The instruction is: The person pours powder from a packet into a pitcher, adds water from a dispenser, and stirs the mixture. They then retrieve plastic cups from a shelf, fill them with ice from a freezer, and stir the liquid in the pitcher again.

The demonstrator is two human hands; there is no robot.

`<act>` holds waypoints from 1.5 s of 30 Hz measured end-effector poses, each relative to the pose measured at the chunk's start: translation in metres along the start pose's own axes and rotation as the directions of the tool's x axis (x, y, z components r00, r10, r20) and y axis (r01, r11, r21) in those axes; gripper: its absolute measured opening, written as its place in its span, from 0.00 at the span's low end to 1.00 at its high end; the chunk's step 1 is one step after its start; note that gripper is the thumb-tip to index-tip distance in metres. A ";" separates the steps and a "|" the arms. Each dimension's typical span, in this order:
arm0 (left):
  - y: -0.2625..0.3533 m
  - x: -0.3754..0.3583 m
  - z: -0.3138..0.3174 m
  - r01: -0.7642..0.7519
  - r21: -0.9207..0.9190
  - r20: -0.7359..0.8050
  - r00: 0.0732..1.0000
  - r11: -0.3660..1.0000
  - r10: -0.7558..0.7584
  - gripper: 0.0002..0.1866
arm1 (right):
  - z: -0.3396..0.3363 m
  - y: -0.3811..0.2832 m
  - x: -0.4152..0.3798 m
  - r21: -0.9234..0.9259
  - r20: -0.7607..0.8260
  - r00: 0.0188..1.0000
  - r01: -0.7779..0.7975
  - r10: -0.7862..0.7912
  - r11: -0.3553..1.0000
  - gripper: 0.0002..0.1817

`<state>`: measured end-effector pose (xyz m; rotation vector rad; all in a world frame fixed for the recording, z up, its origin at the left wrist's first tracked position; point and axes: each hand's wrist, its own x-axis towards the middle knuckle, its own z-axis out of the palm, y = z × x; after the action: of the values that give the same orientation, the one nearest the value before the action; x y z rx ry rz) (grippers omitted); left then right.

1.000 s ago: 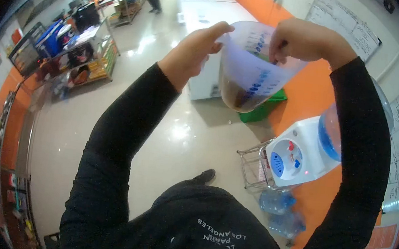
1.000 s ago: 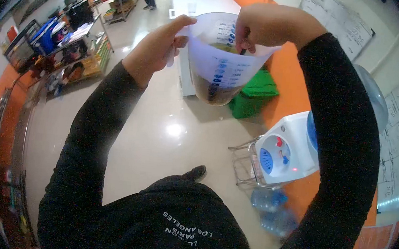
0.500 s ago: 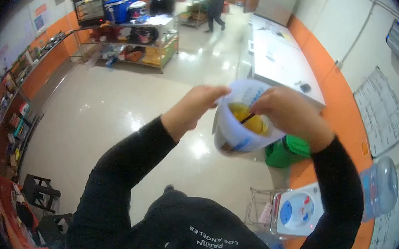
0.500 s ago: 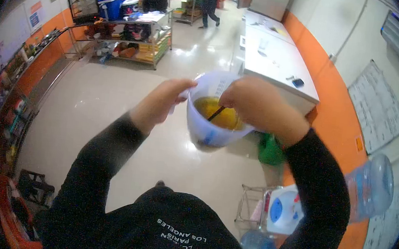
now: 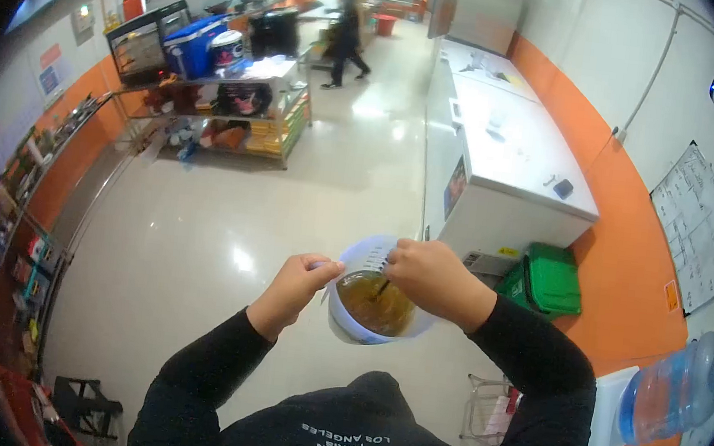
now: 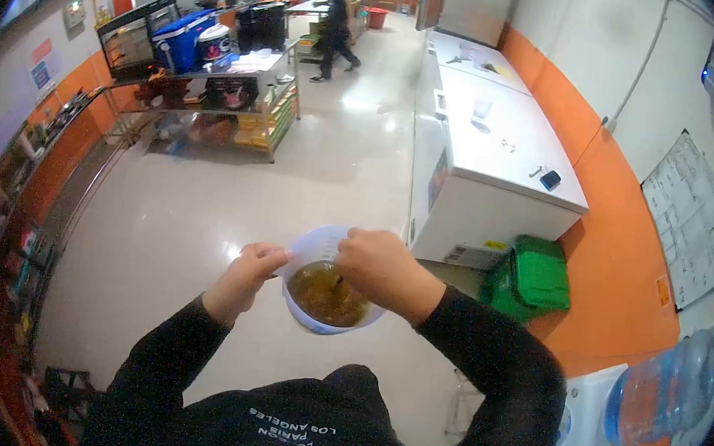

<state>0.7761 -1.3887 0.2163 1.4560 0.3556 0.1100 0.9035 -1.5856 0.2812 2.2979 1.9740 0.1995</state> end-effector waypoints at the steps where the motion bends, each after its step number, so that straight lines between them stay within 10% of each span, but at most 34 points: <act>1: 0.000 0.018 -0.006 -0.005 -0.001 0.010 1.000 1.000 0.005 0.15 | 0.001 0.011 0.009 0.053 0.090 0.996 -0.013 0.009 0.999 0.07; 3: -0.003 0.056 -0.013 -0.008 -0.006 0.034 0.999 1.000 0.009 0.15 | 0.003 0.037 0.024 0.160 0.271 0.962 -0.056 0.011 0.985 0.05; 6: 0.008 0.109 -0.010 0.019 -0.050 0.030 0.999 0.999 -0.018 0.14 | 0.044 0.087 0.053 0.264 -0.113 0.988 0.136 -0.110 0.955 0.04; 9: 0.007 0.171 -0.011 -0.003 -0.007 0.063 0.998 1.000 0.003 0.14 | 0.048 0.140 0.075 0.075 -0.129 0.990 0.074 -0.064 0.994 0.05; 14: 0.019 0.279 -0.005 -0.003 -0.067 0.069 0.998 0.998 0.008 0.15 | 0.057 0.251 0.119 0.199 0.161 0.985 0.035 -0.068 0.979 0.04; 18: 0.037 0.369 -0.001 -0.015 -0.105 0.036 0.999 0.994 0.019 0.15 | 0.075 0.325 0.168 0.130 -0.208 0.974 0.119 -0.091 0.984 0.03; 24: 0.051 0.510 -0.028 -0.064 -0.124 0.065 0.995 0.990 0.072 0.15 | 0.079 0.429 0.242 0.061 0.310 0.951 -0.025 0.004 0.998 0.06; 27: 0.057 0.578 -0.047 -0.087 -0.077 0.145 0.985 0.993 0.098 0.15 | 0.114 0.471 0.284 0.173 -0.200 0.980 0.041 -0.006 0.984 0.07; 33: 0.084 0.715 -0.084 -0.080 0.000 0.277 0.958 0.997 0.077 0.15 | 0.113 0.546 0.348 0.046 0.212 0.949 -0.248 0.233 0.968 0.08; 36: 0.085 0.770 -0.088 -0.051 0.007 0.320 0.946 0.999 0.046 0.14 | 0.136 0.582 0.373 0.276 0.006 0.982 -0.185 0.191 0.943 0.07; 39: 0.088 0.830 -0.089 -0.061 0.013 0.391 0.919 0.998 0.051 0.15 | 0.157 0.616 0.393 0.128 -0.165 0.929 -0.314 0.333 0.941 0.07; 45: 0.091 0.941 -0.073 -0.018 0.074 0.348 0.937 0.997 -0.009 0.17 | 0.167 0.712 0.407 0.410 0.264 0.912 -0.402 0.315 0.819 0.06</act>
<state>1.6537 -1.0388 0.1406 1.5183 0.0661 -0.1602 1.6862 -1.2897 0.2463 2.8421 1.6032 -0.4968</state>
